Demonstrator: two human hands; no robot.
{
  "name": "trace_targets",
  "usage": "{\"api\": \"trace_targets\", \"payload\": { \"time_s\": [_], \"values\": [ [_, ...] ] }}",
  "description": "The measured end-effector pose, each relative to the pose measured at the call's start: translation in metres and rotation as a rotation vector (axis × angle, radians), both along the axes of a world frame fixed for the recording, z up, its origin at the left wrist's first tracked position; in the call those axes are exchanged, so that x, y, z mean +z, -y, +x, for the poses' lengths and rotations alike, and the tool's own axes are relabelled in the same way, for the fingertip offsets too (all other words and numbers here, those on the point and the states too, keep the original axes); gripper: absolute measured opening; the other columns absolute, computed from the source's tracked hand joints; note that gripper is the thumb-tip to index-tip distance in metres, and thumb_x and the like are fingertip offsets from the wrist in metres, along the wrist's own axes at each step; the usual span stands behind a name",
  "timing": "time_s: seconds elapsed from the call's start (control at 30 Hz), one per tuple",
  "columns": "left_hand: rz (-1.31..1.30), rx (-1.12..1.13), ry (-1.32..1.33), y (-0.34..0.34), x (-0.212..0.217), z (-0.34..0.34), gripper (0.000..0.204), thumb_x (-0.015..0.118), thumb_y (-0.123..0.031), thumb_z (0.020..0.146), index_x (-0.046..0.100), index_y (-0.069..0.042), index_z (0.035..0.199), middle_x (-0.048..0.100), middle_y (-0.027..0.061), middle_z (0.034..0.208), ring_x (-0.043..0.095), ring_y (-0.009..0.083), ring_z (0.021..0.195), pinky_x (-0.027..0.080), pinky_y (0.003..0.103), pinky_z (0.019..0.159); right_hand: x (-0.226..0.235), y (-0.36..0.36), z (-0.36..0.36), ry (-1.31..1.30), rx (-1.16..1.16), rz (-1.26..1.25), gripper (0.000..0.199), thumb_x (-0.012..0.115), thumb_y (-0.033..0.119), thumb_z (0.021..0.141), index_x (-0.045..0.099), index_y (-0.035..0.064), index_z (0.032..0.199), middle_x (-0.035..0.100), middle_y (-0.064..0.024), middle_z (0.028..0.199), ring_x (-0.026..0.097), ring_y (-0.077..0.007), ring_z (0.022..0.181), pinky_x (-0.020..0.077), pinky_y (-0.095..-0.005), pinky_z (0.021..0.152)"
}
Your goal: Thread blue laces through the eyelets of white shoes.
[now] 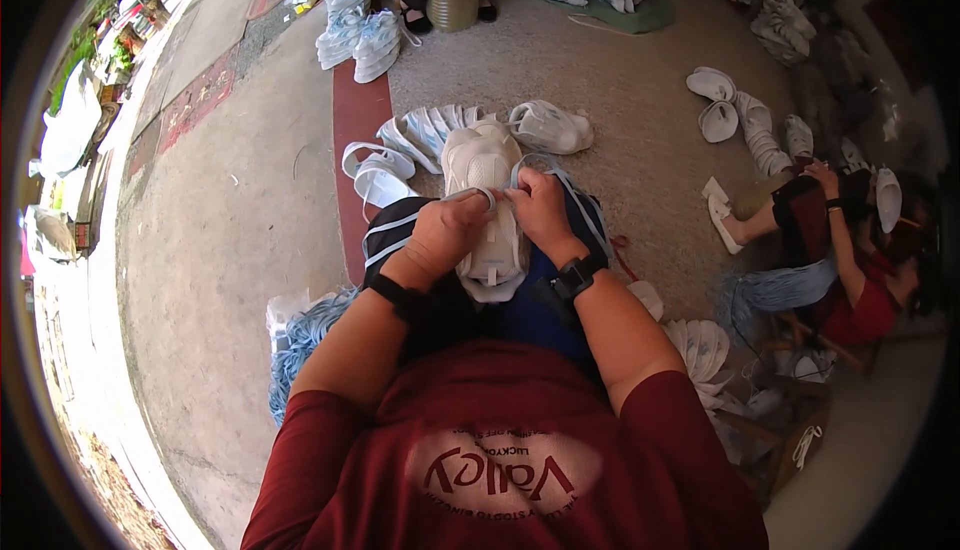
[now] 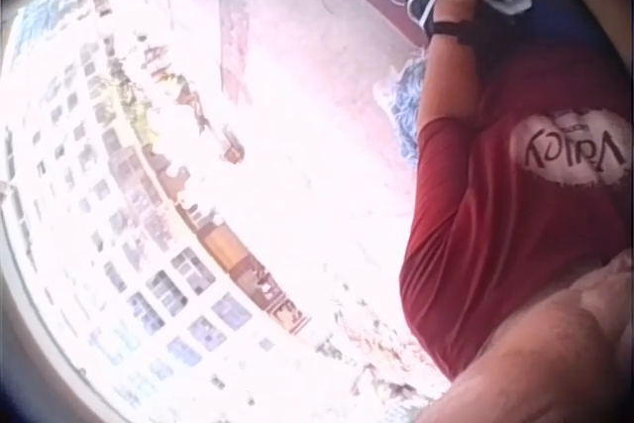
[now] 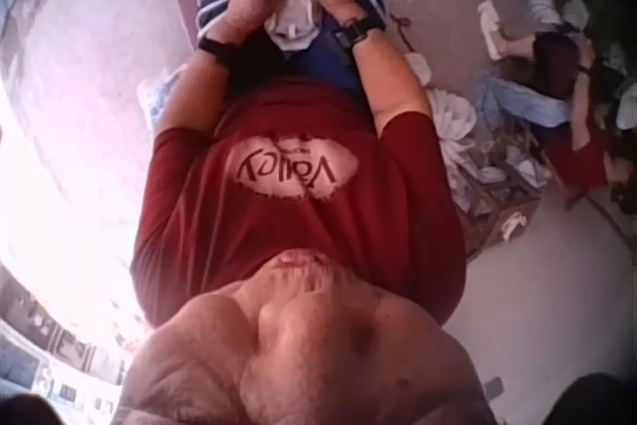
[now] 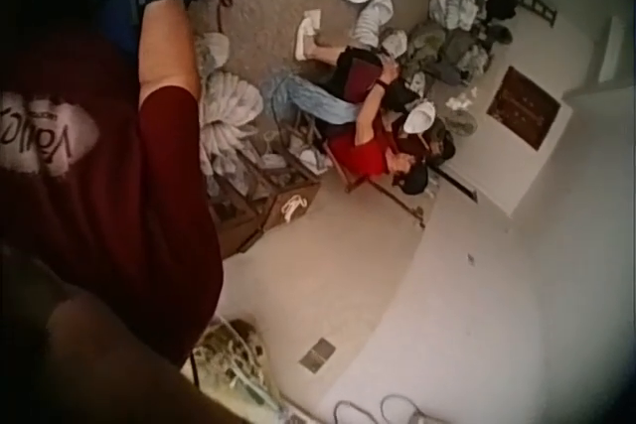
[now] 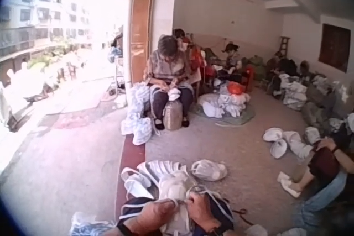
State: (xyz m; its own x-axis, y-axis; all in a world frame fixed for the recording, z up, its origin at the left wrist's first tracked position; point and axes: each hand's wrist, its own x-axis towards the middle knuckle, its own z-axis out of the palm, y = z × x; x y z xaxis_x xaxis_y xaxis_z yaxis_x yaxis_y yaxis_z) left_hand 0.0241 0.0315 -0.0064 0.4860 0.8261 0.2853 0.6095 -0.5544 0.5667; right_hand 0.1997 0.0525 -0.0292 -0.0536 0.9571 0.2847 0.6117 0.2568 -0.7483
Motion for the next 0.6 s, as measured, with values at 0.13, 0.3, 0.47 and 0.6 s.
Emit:
{"api": "trace_targets", "payload": {
  "time_s": [0.13, 0.3, 0.47, 0.6],
  "values": [
    [-0.005, 0.006, 0.172, 0.004, 0.001, -0.008, 0.014, 0.058, -0.010, 0.081, 0.059, -0.007, 0.094, 0.063, 0.0095, 0.091, 0.061, 0.0325, 0.076, 0.050, 0.037, 0.064, 0.007, -0.003, -0.020, 0.109, -0.012, -0.036, 0.017, 0.064, 0.008, 0.069, 0.049, 0.0003, 0.065, 0.056, -0.0196, 0.066, 0.056, -0.0396, 0.069, 0.0422, -0.0453, 0.058],
    [0.028, 0.072, 0.302, 0.012, 0.010, -0.009, 0.006, 0.058, -0.003, 0.080, 0.058, 0.001, 0.083, 0.060, 0.0145, 0.095, 0.061, 0.0316, 0.081, 0.049, 0.032, 0.069, -0.024, -0.015, -0.029, -0.302, -0.116, -0.063, 0.020, 0.069, 0.007, 0.062, 0.051, -0.0014, 0.062, 0.054, -0.0165, 0.058, 0.055, -0.0274, 0.055, 0.0426, -0.0354, 0.052],
    [-0.017, 0.289, 0.045, 0.013, 0.009, -0.027, 0.010, 0.059, -0.008, 0.080, 0.059, -0.002, 0.088, 0.060, 0.0176, 0.073, 0.061, 0.0338, 0.068, 0.047, 0.038, 0.058, -0.011, 0.006, -0.036, 0.214, -0.180, 0.130, 0.015, 0.059, 0.018, 0.076, 0.055, 0.0042, 0.070, 0.057, -0.0178, 0.064, 0.057, -0.0378, 0.064, 0.0449, -0.0464, 0.058],
    [0.018, 0.470, -0.116, 0.018, 0.024, -0.024, 0.027, 0.055, -0.009, 0.082, 0.052, -0.007, 0.108, 0.059, 0.0180, 0.065, 0.059, 0.0353, 0.063, 0.046, 0.043, 0.057, 0.024, 0.024, -0.009, 0.269, 0.114, -0.067, 0.029, 0.063, 0.018, 0.072, 0.055, -0.0026, 0.092, 0.056, -0.0257, 0.088, 0.053, -0.0404, 0.089, 0.0448, -0.0432, 0.078]
  ]
}}
